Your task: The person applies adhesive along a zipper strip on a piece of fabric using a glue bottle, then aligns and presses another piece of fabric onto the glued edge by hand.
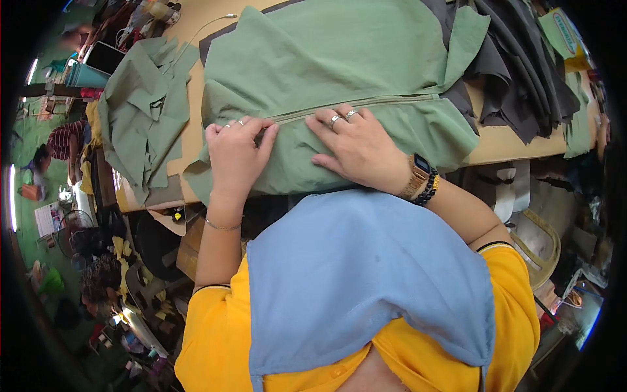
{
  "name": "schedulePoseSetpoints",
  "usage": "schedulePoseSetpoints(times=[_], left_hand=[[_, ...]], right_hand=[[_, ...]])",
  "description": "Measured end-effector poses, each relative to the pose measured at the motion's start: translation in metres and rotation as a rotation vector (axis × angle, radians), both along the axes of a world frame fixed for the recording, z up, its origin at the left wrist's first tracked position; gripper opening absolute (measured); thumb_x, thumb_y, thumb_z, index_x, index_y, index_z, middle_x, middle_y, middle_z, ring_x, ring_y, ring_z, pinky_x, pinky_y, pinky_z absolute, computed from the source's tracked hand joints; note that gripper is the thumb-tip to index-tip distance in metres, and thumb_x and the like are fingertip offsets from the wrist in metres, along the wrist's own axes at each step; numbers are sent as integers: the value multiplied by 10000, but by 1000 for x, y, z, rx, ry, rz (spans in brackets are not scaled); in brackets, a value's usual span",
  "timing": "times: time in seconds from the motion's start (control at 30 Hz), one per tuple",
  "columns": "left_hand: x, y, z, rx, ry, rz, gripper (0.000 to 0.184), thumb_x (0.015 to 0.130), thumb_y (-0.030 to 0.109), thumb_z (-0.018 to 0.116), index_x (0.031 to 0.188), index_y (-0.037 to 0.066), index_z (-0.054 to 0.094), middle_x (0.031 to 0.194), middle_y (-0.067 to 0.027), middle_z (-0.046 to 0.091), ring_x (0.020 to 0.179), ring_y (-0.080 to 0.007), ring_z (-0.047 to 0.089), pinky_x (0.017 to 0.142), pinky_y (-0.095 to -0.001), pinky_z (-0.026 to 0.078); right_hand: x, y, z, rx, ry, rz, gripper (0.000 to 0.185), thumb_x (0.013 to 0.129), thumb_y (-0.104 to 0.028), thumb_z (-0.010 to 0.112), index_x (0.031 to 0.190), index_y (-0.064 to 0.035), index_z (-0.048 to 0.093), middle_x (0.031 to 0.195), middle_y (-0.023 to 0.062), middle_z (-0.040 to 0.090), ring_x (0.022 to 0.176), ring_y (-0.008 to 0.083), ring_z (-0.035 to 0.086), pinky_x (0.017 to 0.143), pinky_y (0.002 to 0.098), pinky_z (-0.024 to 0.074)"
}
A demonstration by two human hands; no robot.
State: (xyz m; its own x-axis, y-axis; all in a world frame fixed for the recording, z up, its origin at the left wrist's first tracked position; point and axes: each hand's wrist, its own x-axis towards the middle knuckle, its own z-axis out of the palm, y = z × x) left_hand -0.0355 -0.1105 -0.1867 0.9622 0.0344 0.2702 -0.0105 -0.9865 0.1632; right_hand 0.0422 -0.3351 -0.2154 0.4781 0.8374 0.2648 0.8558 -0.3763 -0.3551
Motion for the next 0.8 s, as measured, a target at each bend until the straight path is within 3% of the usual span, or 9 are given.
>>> schedulePoseSetpoints(times=[0.37, 0.8], left_hand=[[9, 9, -5, -132, 112, 54, 191, 855, 290, 752, 830, 101, 756, 724, -23, 692, 600, -201, 573, 756, -364, 355], [16, 4, 0, -107, 183, 113, 204, 831, 304, 756, 811, 100, 753, 641, -54, 657, 585, -239, 609, 714, -375, 412]], right_hand=[[0, 0, 3, -23, 0, -2, 575, 867, -363, 731, 1343, -73, 589, 1248, 52, 575, 1079, 251, 543, 887, 379, 456], [1, 0, 6, -34, -7, 8, 567, 870, -368, 725, 1334, -70, 591, 1227, 63, 586, 1071, 254, 552, 871, 377, 457]])
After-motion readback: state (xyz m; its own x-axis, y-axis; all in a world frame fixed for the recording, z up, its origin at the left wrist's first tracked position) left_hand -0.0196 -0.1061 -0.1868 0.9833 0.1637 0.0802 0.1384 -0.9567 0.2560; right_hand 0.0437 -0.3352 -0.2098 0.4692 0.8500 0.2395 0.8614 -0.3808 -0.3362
